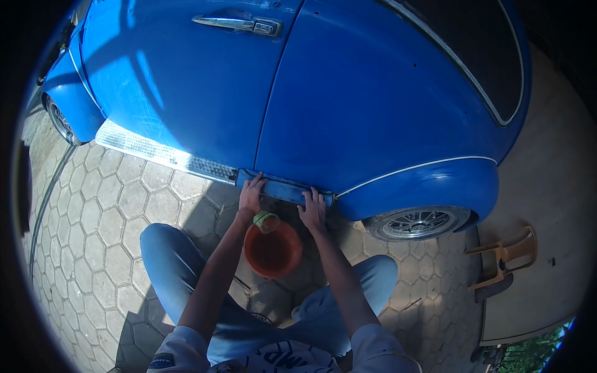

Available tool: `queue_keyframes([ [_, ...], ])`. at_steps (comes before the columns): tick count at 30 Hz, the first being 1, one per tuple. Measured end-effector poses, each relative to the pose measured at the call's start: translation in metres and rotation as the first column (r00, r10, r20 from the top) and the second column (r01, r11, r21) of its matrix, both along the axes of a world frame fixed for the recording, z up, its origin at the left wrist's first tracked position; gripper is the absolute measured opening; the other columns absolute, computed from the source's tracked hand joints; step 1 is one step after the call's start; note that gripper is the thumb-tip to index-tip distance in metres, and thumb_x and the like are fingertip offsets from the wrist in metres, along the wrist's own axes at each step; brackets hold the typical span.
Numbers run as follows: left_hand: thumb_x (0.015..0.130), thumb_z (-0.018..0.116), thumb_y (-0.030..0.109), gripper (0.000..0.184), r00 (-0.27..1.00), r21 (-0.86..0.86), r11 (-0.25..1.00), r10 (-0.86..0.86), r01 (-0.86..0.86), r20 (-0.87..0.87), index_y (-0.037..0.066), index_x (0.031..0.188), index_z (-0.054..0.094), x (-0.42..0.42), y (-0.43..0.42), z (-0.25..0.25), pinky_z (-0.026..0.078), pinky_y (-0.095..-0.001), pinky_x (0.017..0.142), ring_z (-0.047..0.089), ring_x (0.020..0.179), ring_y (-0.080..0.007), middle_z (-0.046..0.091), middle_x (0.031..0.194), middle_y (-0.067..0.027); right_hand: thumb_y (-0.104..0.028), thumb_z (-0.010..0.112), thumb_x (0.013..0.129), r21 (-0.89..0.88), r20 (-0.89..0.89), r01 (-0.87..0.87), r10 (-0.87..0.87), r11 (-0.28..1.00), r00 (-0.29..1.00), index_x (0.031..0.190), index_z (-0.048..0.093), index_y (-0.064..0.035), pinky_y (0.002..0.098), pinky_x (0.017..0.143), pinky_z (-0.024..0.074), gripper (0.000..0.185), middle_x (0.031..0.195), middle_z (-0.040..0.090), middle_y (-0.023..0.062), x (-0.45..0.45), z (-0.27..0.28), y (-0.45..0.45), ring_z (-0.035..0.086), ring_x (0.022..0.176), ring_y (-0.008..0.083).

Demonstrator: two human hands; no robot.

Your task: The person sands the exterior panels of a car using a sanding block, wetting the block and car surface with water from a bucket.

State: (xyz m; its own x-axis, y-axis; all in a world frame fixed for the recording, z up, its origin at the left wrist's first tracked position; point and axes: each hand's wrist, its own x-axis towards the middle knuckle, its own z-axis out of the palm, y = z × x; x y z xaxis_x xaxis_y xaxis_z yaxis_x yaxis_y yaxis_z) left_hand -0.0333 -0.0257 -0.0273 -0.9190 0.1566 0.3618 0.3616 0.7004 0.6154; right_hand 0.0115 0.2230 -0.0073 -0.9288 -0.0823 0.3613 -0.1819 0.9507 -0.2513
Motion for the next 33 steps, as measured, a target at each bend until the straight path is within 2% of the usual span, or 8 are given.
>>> queue_keyframes([
  [6, 0.068, 0.078, -0.002, 0.06, 1.0, -0.051, 0.998, 0.022, -0.021, 0.018, 0.013, 0.125, 0.066, -0.009, 0.005, 0.01, 0.05, -0.0422, 0.101, 0.057, 0.115, -0.0352, 0.06, 0.127, -0.0083, -0.013, 0.083, 0.078, -0.181, -0.057, -0.002, -0.009, 0.983, 0.998, 0.115, 0.067, -0.0099, 0.0494, 0.109, 0.0447, 0.041, 0.14, 0.059, 0.0185, -0.007, -0.007, 0.009, 0.055, 0.126, 0.0416],
  [10, 0.072, 0.079, 0.002, 0.051, 0.998, 0.041, 0.997, 0.059, -0.059, -0.007, 0.012, 0.121, 0.069, -0.023, 0.008, 0.018, 0.05, -0.044, 0.101, 0.058, 0.114, -0.0359, 0.064, 0.124, -0.0104, -0.014, 0.08, 0.087, -0.398, -0.03, -0.11, 0.107, 0.911, 0.994, 0.109, 0.075, -0.0049, 0.0409, 0.098, 0.0556, 0.025, 0.112, 0.076, 0.0159, -0.019, 0.006, 0.01, 0.072, 0.108, 0.0317],
  [15, 0.081, 0.077, 0.004, 0.038, 0.994, 0.452, 0.89, 0.002, -0.05, 0.106, 0.006, 0.118, 0.071, -0.037, 0.008, -0.022, 0.052, -0.0418, 0.1, 0.067, 0.108, -0.035, 0.073, 0.114, -0.0144, -0.014, 0.073, 0.095, -0.647, 0.185, -0.252, 0.468, 0.72, 0.864, 0.123, 0.073, 0.0007, 0.0336, 0.094, 0.0571, 0.032, 0.111, 0.079, 0.0144, -0.046, 0.078, -0.03, 0.076, 0.101, 0.02],
  [19, 0.088, 0.074, 0.001, 0.031, 0.977, 0.718, 0.691, -0.09, -0.078, 0.192, 0.002, 0.119, 0.07, -0.035, 0.005, -0.032, 0.056, -0.0334, 0.087, 0.072, 0.097, -0.0206, 0.075, 0.109, -0.0109, -0.014, 0.073, 0.096, -0.535, -0.058, -0.309, 0.331, 0.786, 0.942, 0.123, 0.072, 0.0003, 0.0328, 0.093, 0.0569, 0.031, 0.112, 0.079, 0.0153, -0.074, 0.077, -0.046, 0.075, 0.105, 0.0207],
  [26, 0.09, 0.068, 0.0, 0.019, 0.864, 0.605, 0.796, -0.325, 0.03, 0.385, 0.0, 0.109, 0.072, -0.01, 0.006, -0.032, 0.057, -0.031, 0.082, 0.071, 0.087, -0.0152, 0.076, 0.095, -0.0062, -0.013, 0.071, 0.098, -0.797, 0.129, -0.089, 0.312, 0.598, 0.941, 0.117, 0.074, -0.0012, 0.0324, 0.086, 0.0574, 0.023, 0.099, 0.079, 0.0109, 0.011, -0.003, -0.047, 0.075, 0.093, 0.0175],
  [30, 0.089, 0.071, 0.014, 0.009, 0.731, 0.218, 0.905, -0.425, 0.367, 0.535, 0.006, 0.092, 0.076, 0.032, 0.023, -0.05, 0.059, -0.0395, 0.08, 0.074, 0.085, -0.0231, 0.078, 0.094, -0.0088, -0.024, 0.07, 0.098, -0.654, 0.378, 0.042, 0.278, 0.755, 0.883, 0.113, 0.076, -0.0019, 0.0351, 0.085, 0.0581, 0.027, 0.097, 0.078, 0.0111, 0.067, -0.106, -0.037, 0.076, 0.093, 0.0212],
  [32, 0.091, 0.068, 0.026, 0.016, 0.859, -0.143, 0.865, -0.498, 0.482, -0.116, 0.014, 0.087, 0.077, 0.048, 0.03, -0.149, 0.058, -0.0431, 0.076, 0.075, 0.083, -0.0255, 0.077, 0.09, -0.0095, -0.024, 0.069, 0.098, -0.607, 0.473, 0.044, 0.317, 0.794, 0.822, 0.111, 0.076, -0.0015, 0.0384, 0.086, 0.0581, 0.027, 0.098, 0.078, 0.0125, 0.09, -0.14, -0.035, 0.076, 0.094, 0.0256],
  [33, 0.091, 0.068, 0.026, 0.016, 0.86, -0.145, 0.864, -0.499, 0.483, -0.108, 0.014, 0.087, 0.077, 0.06, 0.037, -0.195, 0.058, -0.0431, 0.076, 0.075, 0.083, -0.0255, 0.077, 0.09, -0.0095, -0.024, 0.068, 0.097, -0.55, 0.562, 0.03, 0.343, 0.834, 0.752, 0.109, 0.075, -0.001, 0.0417, 0.087, 0.0581, 0.027, 0.099, 0.078, 0.014, 0.1, -0.154, -0.035, 0.075, 0.095, 0.0299],
])
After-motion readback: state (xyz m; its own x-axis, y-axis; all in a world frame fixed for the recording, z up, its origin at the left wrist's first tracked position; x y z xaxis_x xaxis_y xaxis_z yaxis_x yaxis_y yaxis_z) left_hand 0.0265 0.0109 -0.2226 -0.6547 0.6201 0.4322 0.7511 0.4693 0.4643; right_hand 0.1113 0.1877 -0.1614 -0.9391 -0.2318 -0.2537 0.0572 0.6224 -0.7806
